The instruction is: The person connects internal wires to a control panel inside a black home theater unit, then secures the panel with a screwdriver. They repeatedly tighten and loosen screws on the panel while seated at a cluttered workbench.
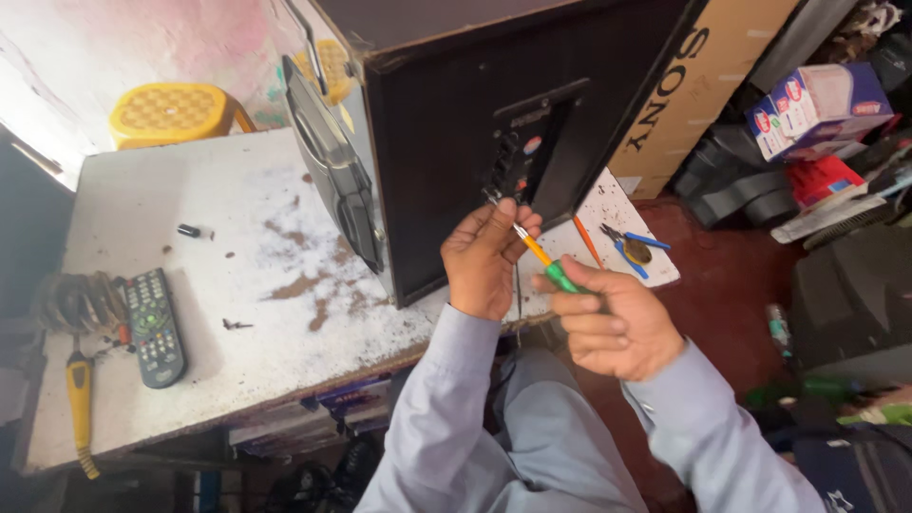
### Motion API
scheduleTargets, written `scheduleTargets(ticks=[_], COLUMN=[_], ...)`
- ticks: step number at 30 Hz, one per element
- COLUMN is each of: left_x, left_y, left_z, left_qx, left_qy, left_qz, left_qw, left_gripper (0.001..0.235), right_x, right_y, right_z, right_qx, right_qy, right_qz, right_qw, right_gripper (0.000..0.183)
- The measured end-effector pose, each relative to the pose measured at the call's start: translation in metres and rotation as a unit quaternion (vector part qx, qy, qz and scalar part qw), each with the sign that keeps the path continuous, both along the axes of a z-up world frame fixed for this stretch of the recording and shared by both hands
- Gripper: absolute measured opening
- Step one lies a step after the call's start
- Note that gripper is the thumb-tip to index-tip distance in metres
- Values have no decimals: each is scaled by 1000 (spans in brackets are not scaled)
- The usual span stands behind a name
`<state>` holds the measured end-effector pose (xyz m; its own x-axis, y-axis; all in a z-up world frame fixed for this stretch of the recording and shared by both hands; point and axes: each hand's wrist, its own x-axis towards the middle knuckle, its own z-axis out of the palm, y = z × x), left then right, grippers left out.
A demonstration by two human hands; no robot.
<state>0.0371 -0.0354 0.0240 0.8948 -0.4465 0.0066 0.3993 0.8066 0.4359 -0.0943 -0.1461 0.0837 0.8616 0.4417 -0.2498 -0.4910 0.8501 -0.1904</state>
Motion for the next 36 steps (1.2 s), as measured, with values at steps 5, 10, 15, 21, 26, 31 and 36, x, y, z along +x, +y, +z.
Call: scheduleTargets(ticks=[5, 10, 15, 21, 26, 31, 36], left_x=[3, -1, -21, 2, 57, 66, 53], left_y=[-3, 5, 35, 105, 148, 117, 102], left_z=[1, 9, 19, 17, 26, 32, 25], left_qx=[11, 40, 226, 317, 289, 337, 425], left_qy=[7, -20, -155, -282, -300, -406, -417], left_qz=[22, 33, 129, 542, 468, 382, 409], left_qw=[1000, 998, 953, 725, 779, 759, 691], left_gripper=[22, 22, 16, 17, 34, 67, 74], right_x=[-10, -6, 9, -10, 3, 122, 179], right_y=[22, 24, -3, -7, -41, -98, -128], right_z=[-19, -14, 2, -8, -15, -40, -78], right_qx=[-767, -664, -328, -763, -675, -511, -554], right_qy=[-176, -122, -17, -145, -238, -161, -203], right_qz=[-253, -221, -63, -114, -356, -565, -571], right_qw=[563, 704, 942, 620, 601, 628, 571], right_gripper=[37, 37, 35, 19, 13, 16, 20])
